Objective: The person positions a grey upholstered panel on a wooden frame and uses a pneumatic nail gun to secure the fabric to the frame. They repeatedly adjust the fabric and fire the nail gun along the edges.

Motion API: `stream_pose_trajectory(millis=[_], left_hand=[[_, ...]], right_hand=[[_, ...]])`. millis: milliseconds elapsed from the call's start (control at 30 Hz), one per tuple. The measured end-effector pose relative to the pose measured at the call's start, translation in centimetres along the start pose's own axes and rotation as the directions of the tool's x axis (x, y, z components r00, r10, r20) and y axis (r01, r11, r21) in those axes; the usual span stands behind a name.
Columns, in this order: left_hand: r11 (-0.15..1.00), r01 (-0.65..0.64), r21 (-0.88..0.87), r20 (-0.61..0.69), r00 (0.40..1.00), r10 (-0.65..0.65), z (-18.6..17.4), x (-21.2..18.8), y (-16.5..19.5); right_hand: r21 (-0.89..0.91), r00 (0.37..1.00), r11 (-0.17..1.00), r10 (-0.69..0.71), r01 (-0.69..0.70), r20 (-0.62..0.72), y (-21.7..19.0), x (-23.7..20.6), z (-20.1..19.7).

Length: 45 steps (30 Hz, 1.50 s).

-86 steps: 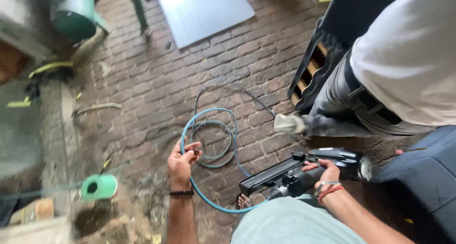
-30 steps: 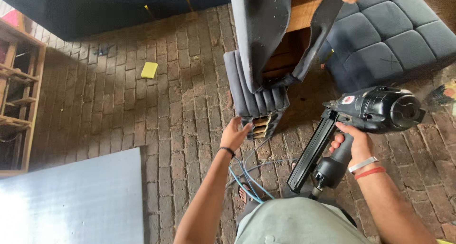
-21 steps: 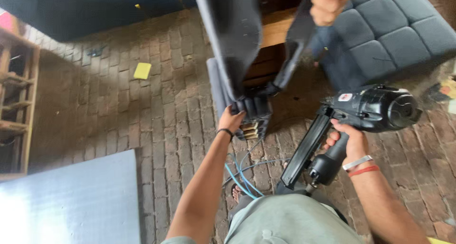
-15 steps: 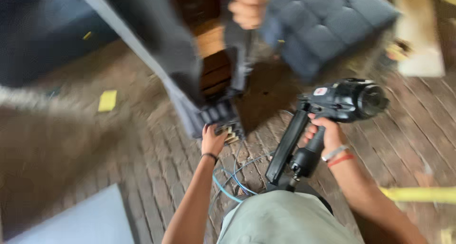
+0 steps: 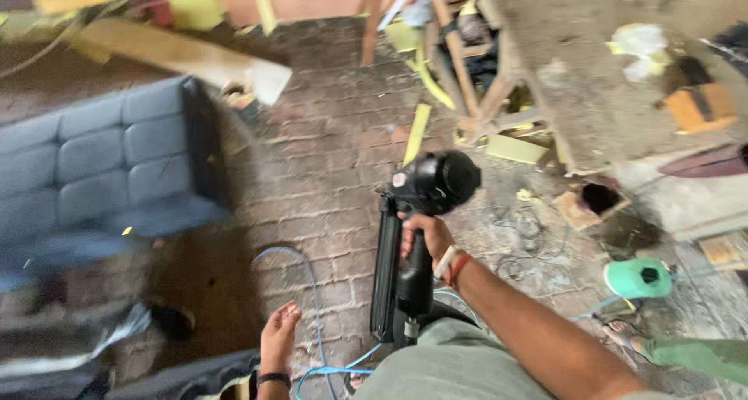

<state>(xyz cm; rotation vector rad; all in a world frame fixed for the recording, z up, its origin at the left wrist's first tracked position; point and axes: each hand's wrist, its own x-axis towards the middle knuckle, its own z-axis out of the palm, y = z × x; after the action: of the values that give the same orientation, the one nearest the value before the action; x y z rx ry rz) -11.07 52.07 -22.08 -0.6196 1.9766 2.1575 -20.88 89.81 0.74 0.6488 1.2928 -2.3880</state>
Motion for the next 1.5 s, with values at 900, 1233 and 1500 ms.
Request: stream_pose_trajectory(millis=[900, 1233, 1500], left_hand=[[0.869, 0.036, 0.493, 0.183, 0.972, -0.145, 39.0, 14.5, 11.2], [0.888, 0.146, 0.435, -0.171, 0.982, -0.077, 26.8, 7.6, 10.7], [0.953, 0.302, -0.003, -0.721, 0.660, -0.212, 5.9, -9.4, 8.7]], right_hand=[[0.313, 0.759, 0.907, -0.011, 0.282, -0.651, -38.2, 28.0, -51.7], [-0.743, 0.998, 0.669, -0.037, -0.009, -0.045, -20.5, 29.2, -25.7], [-0.808, 0.651, 0.249, 0.488, 0.535, 0.581, 3.7, 23.0, 10.2]])
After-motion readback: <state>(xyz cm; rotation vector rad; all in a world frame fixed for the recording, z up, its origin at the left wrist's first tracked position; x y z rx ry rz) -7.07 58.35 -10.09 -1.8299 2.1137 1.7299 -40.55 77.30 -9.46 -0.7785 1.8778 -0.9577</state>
